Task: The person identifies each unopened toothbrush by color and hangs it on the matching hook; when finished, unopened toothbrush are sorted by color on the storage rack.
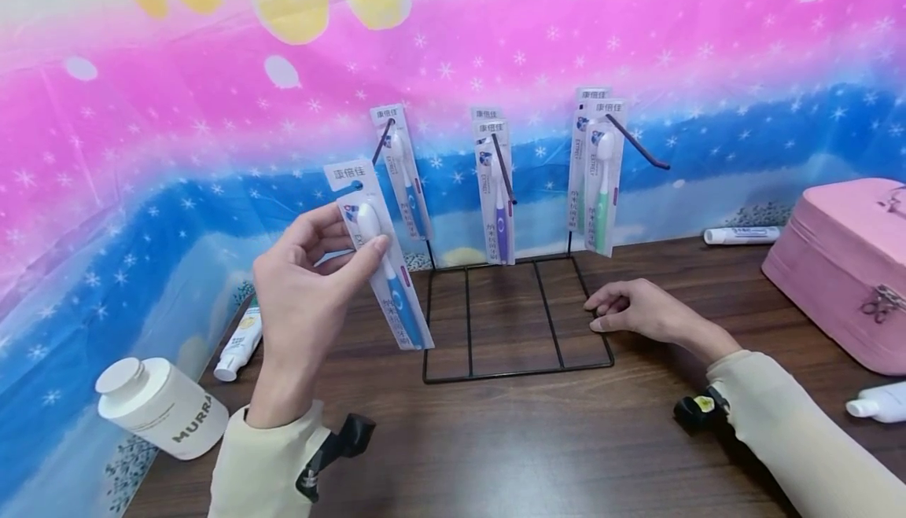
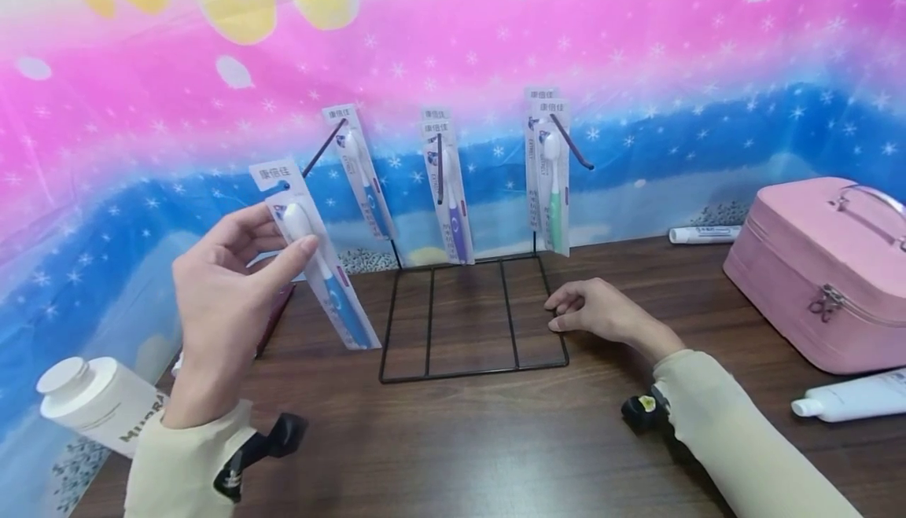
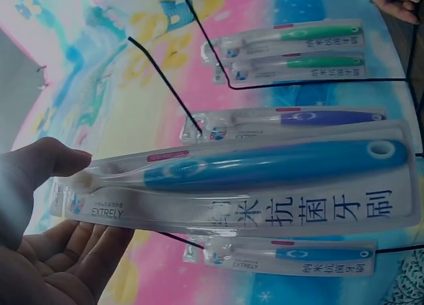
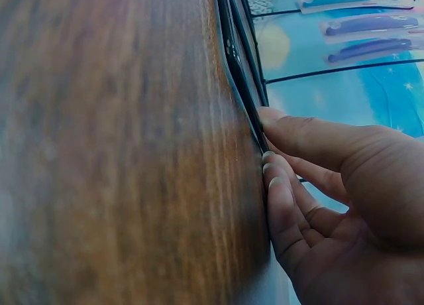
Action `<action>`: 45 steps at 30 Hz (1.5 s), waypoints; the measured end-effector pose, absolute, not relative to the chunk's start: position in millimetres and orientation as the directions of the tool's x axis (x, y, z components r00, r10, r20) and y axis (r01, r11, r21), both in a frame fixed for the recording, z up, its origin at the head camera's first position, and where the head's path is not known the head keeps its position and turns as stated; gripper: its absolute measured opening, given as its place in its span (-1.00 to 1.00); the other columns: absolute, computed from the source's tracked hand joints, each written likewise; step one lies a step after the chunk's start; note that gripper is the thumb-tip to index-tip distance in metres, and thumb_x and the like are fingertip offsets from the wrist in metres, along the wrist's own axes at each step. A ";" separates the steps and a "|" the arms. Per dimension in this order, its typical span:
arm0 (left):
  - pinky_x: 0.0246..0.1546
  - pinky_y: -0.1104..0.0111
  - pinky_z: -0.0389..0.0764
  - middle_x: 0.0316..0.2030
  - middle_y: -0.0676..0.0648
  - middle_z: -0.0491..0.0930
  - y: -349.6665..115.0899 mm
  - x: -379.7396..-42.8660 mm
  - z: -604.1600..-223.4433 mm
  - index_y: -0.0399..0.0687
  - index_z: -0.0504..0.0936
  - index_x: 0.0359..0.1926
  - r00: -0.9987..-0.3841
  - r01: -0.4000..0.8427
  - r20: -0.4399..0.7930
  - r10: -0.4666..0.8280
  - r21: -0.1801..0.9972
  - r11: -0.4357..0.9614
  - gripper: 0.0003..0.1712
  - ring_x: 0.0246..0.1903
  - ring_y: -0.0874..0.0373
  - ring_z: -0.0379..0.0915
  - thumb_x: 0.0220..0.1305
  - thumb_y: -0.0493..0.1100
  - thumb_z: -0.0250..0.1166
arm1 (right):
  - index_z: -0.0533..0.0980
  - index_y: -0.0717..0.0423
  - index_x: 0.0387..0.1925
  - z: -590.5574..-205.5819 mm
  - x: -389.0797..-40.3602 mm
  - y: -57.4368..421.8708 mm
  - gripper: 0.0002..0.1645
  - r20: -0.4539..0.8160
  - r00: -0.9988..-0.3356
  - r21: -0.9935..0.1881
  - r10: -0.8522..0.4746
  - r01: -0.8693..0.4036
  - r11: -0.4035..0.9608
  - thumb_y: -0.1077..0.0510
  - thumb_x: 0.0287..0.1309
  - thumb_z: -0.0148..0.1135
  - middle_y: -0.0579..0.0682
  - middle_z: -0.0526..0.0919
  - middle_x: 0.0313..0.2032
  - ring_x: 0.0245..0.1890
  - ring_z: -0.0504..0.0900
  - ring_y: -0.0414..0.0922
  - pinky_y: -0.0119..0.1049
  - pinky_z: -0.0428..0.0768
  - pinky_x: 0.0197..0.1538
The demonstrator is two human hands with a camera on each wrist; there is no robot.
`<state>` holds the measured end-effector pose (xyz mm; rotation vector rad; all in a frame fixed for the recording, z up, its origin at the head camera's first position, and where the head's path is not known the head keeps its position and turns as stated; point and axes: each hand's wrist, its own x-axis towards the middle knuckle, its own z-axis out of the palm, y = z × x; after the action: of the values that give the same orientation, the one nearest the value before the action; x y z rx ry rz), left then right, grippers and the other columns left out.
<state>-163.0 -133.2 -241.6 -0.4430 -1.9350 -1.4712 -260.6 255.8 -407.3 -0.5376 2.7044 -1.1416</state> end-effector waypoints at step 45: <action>-0.26 0.35 0.63 -0.24 -0.06 0.70 -130.3 -243.8 -254.8 -0.08 0.60 0.14 -0.793 0.456 0.585 -0.168 0.754 0.473 -0.42 -0.27 0.21 0.63 0.10 -0.02 0.48 | 0.63 0.03 -0.05 -412.9 -262.7 257.2 -0.60 -0.011 -0.932 -0.716 -0.362 -0.246 0.654 0.00 0.08 0.43 -0.10 0.65 -0.23 -0.21 0.54 -0.10 -0.19 0.50 -0.16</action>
<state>-243.8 -130.3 -254.8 -0.2377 -2.1165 -1.3362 -262.7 257.2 -412.9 -0.5029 2.7157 -1.1410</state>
